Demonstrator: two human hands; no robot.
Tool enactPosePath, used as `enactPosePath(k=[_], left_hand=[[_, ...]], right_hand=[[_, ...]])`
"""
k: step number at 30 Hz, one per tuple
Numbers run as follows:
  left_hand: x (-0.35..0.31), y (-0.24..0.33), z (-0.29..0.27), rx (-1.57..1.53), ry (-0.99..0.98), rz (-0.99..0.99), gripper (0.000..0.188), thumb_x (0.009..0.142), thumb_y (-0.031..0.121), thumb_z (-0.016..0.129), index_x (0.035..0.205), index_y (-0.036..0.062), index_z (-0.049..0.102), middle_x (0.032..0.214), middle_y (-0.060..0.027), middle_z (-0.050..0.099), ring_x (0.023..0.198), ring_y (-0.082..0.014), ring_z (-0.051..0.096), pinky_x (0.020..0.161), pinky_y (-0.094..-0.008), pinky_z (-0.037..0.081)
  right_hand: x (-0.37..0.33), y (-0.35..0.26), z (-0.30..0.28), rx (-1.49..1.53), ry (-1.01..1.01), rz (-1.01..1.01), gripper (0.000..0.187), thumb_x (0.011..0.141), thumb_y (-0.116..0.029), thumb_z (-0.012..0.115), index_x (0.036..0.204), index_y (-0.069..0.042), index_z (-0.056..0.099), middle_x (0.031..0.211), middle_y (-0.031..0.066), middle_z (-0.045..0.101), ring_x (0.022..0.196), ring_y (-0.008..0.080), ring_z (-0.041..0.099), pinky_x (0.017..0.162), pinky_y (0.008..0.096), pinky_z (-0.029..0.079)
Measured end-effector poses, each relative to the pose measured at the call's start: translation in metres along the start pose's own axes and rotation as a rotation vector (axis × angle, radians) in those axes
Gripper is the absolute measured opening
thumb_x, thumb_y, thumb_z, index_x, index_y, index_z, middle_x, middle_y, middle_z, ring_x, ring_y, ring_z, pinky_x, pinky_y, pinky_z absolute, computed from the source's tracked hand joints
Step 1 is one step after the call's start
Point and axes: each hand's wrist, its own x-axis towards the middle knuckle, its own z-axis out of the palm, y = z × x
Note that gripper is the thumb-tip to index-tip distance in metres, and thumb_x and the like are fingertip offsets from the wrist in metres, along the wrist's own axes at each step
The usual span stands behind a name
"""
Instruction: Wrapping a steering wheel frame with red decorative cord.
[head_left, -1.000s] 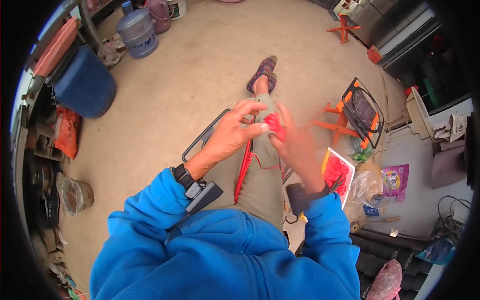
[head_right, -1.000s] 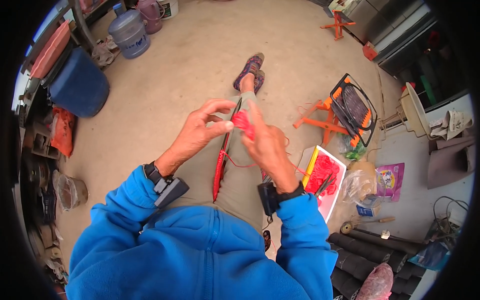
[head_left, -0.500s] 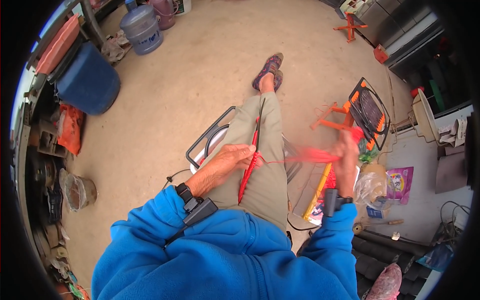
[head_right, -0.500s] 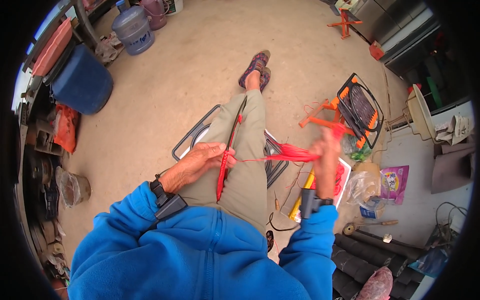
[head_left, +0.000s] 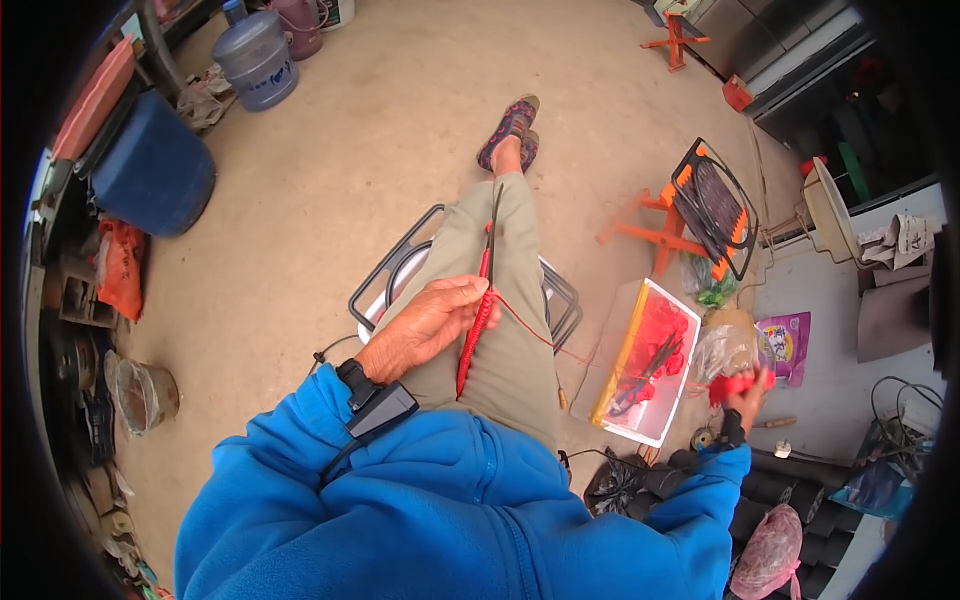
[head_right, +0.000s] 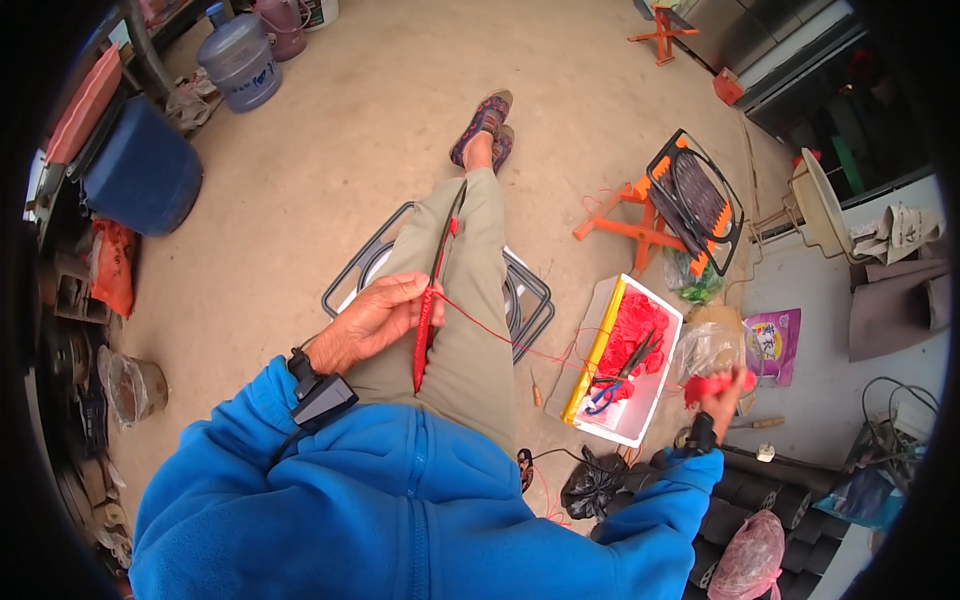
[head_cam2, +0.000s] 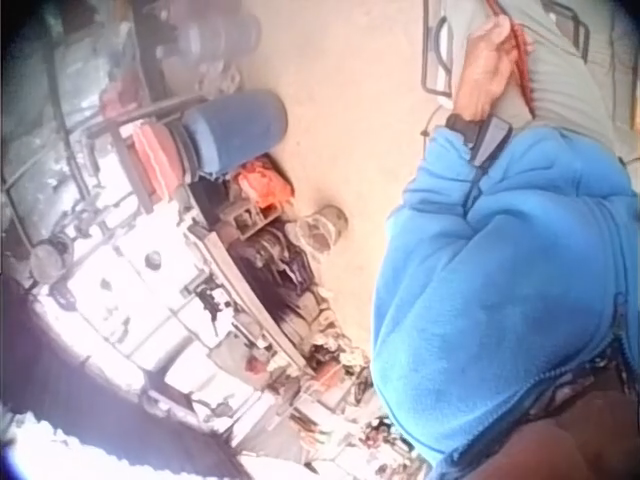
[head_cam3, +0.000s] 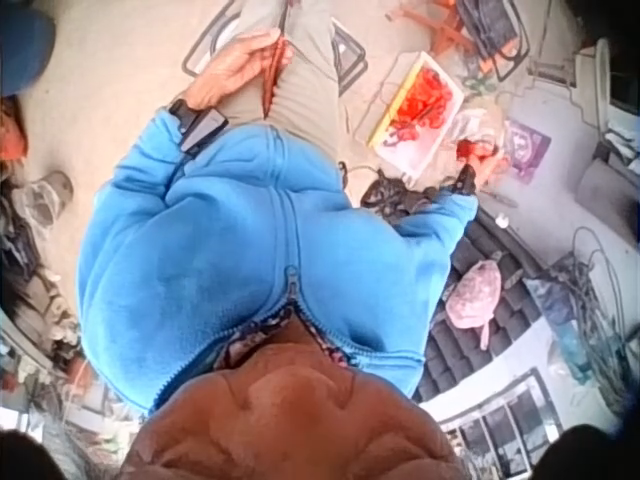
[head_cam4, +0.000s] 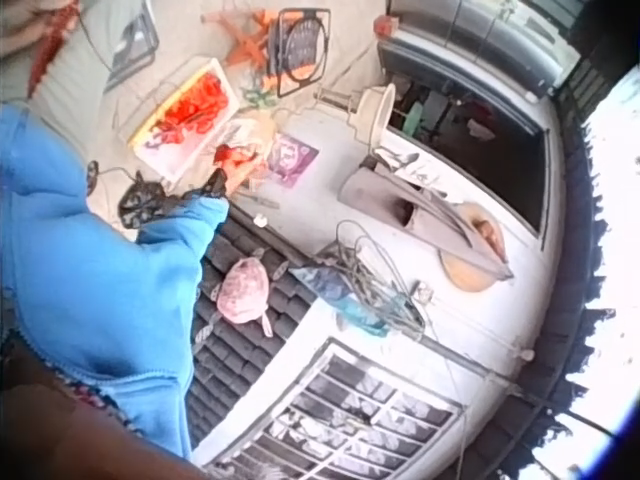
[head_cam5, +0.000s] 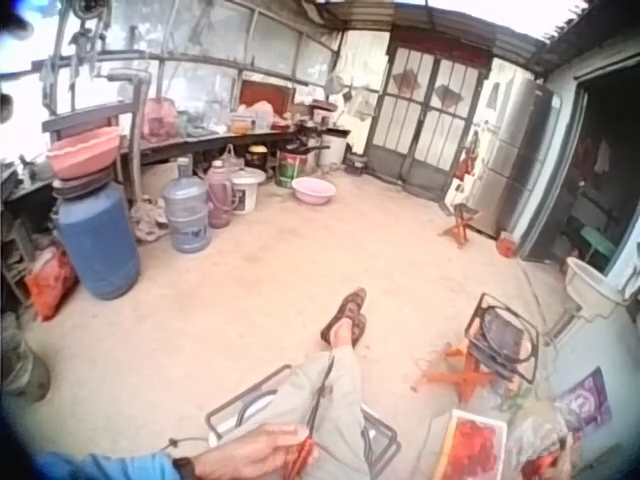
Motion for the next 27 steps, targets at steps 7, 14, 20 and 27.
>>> enactPosePath(k=[7,14,20,27], left_hand=[[0.000,0.035,0.000,0.414,0.337,0.340,0.030,0.092,0.022,0.059,0.113,0.0014,0.057,0.106,-0.0076,0.061,0.095,-0.0169,0.058,0.085,-0.0315,0.047],[0.014,0.061,0.024,0.931,0.324,0.805,0.029,0.088,0.010,0.062,0.115,-0.0014,0.058,0.104,-0.0081,0.062,0.091,-0.0114,0.058,0.073,-0.0253,0.049],[0.012,0.040,-0.001,0.546,0.380,0.483,0.015,0.089,0.007,0.060,0.099,-0.0029,0.062,0.084,-0.0071,0.065,0.065,-0.0114,0.060,0.059,-0.0246,0.050],[0.004,-0.010,-0.016,0.127,0.524,0.263,0.008,0.089,0.005,0.059,0.091,-0.0021,0.057,0.085,-0.0107,0.065,0.062,-0.0141,0.059,0.054,-0.0251,0.048]], right_hand=[[-0.133,0.085,0.258,-1.003,-0.657,-0.541,0.040,0.084,-0.021,0.065,0.123,-0.014,0.056,0.068,-0.0030,0.054,0.050,0.0092,0.048,0.048,0.0285,0.042],[-0.255,0.146,0.367,-1.229,-1.334,-1.157,0.067,0.073,-0.009,0.067,0.135,-0.011,0.042,0.083,0.0155,0.065,0.067,0.0357,0.062,0.056,0.0432,0.046],[-0.251,0.173,0.351,-0.932,-1.362,-1.006,0.061,0.075,-0.008,0.066,0.132,-0.009,0.043,0.078,0.0109,0.061,0.074,0.0318,0.059,0.067,0.0390,0.047],[-0.254,0.177,0.299,-0.805,-1.343,-0.812,0.021,0.071,0.001,0.069,0.092,-0.002,0.066,0.086,0.0099,0.059,0.084,0.0264,0.056,0.073,0.0338,0.046]])
